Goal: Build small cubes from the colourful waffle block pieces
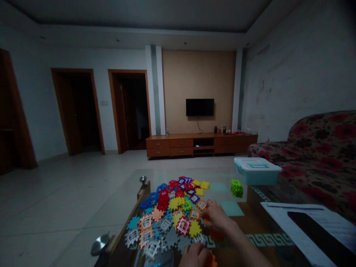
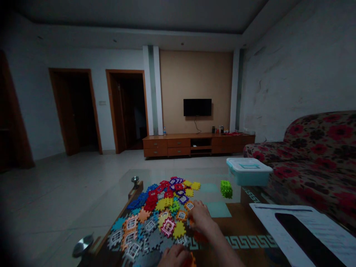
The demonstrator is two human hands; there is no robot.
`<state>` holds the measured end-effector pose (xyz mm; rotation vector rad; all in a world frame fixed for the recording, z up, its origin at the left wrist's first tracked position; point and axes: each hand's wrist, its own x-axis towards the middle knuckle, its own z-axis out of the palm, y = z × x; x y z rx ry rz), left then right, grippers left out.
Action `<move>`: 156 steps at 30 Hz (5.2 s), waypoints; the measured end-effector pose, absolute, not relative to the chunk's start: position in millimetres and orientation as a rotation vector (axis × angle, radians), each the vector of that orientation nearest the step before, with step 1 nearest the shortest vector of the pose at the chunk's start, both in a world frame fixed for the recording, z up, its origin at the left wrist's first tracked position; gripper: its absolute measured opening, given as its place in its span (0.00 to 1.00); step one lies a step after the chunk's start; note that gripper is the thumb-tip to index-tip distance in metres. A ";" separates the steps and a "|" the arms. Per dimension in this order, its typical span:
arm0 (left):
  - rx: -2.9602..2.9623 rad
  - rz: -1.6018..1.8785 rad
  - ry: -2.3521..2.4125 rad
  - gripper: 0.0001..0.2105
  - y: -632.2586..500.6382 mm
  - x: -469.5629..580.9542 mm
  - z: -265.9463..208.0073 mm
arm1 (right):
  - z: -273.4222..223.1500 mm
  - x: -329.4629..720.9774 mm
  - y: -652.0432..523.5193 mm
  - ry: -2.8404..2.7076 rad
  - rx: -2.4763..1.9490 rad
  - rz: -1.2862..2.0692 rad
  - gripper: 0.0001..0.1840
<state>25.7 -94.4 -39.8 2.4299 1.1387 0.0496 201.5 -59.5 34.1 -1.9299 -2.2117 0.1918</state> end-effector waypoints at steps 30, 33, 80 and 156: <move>2.179 0.449 2.191 0.12 8.2 -68.6 12.0 | 0.9 192.3 -42.9 -1.766 -1.806 0.300 0.17; 2.153 0.435 2.212 0.13 10.8 -69.7 10.6 | -3.9 184.9 -39.5 -1.769 -1.818 0.278 0.19; 2.293 0.033 1.214 0.32 -105.4 27.0 8.4 | -8.0 236.1 -108.4 -1.985 -1.895 0.406 0.25; 1.677 0.641 0.738 0.46 -92.6 14.0 -44.8 | -5.2 186.3 -143.2 -1.900 -1.387 0.806 0.39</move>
